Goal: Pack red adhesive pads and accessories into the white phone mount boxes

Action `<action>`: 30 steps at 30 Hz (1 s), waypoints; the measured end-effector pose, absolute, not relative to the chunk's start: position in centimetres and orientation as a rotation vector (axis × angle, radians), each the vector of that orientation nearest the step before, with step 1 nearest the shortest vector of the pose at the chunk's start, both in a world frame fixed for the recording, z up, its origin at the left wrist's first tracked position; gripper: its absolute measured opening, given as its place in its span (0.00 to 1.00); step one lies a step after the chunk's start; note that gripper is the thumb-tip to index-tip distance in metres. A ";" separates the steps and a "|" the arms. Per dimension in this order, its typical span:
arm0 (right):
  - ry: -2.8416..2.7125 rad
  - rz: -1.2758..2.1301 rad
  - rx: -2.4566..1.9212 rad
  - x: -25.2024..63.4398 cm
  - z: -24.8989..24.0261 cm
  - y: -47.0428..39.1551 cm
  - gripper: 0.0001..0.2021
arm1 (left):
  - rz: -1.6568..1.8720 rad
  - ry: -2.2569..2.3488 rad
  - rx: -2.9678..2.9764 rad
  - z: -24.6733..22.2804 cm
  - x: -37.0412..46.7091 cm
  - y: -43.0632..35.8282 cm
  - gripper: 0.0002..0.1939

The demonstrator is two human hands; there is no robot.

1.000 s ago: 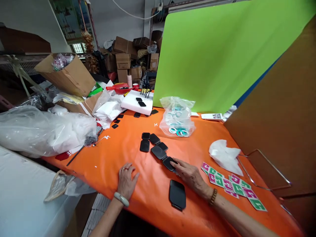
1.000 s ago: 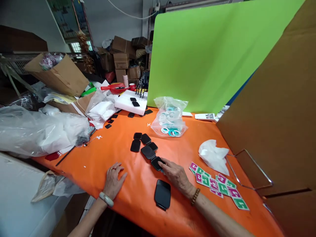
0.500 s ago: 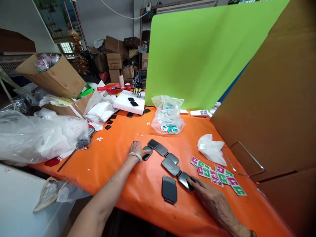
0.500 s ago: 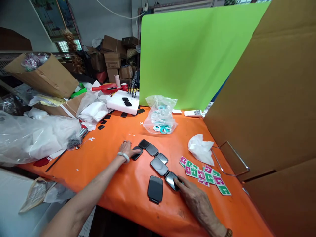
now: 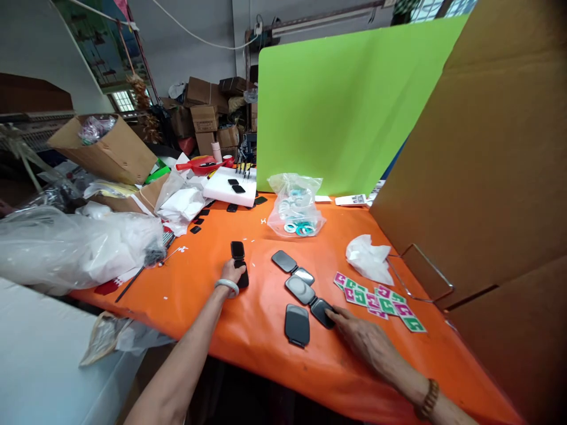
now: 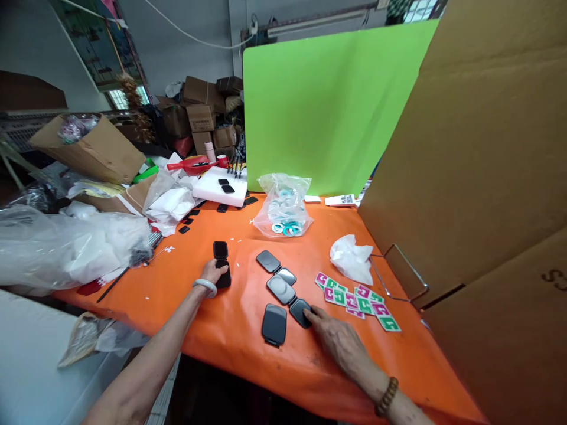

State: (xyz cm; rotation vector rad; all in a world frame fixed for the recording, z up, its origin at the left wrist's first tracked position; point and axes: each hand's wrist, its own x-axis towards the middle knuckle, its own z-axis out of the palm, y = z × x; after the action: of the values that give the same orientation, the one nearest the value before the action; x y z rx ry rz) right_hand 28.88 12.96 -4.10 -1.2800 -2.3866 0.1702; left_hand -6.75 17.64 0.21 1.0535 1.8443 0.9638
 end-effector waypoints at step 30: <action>-1.737 1.201 -1.092 13.7 2.0 6.4 0.15 | 0.894 0.817 0.074 1.5 -1.1 -1.4 0.30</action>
State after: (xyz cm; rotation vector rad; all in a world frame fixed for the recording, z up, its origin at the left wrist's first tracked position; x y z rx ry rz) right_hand 13.71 6.44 2.05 -1.0915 -1.7369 1.2009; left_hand -1.14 -1.35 1.46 0.0738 0.8168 0.8944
